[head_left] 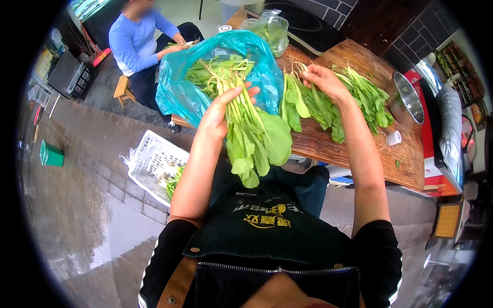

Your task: The person sorts leafy green vegetables at a market stall, removing rubber bands from bundles, separating leaves, and placing them into a plastic bag and a white basket. The person also handles a metal bowl and a digital scale on the wooden table.

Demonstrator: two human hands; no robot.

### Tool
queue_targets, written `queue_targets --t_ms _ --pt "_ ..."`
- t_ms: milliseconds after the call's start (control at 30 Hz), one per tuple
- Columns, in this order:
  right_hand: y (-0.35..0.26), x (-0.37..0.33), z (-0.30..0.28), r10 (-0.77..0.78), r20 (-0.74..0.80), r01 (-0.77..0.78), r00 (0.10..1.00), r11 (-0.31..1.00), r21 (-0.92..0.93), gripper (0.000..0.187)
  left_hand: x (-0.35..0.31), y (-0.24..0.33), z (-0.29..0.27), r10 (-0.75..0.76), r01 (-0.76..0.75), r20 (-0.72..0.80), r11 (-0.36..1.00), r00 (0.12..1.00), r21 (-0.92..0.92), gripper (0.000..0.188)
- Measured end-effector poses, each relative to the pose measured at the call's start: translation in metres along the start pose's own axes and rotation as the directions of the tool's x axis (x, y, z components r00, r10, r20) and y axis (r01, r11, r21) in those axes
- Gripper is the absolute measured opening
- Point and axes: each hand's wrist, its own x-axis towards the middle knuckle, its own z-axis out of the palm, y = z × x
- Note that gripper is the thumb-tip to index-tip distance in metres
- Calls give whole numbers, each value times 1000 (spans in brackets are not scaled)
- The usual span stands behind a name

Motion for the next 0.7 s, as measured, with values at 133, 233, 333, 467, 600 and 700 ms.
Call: queue_targets --t_ms 133,233,333,467,600,700 --pt "-23 -7 -10 -38 -18 37 999 998 -53 27 -8 5 0 -11 12 23 999 1000 -31 42" --pt "-37 -10 -8 -73 -261 -66 963 871 -488 28 -15 7 2 -1 1 34 1000 999 0 41" --pt "-37 -7 13 -364 -391 -204 845 457 -866 31 -17 6 0 -10 10 39 1000 999 -5 41" --pt "-6 9 12 -278 -326 -38 904 705 -708 26 -20 -1 -4 -4 5 27 999 1000 -38 42" --pt "-16 6 8 29 -6 -29 1000 997 75 19 -25 1 -9 0 0 -8 999 1000 -45 43" --pt "-41 -4 19 -47 102 27 994 981 195 17 -16 1 -5 -28 31 47 998 998 -57 44"
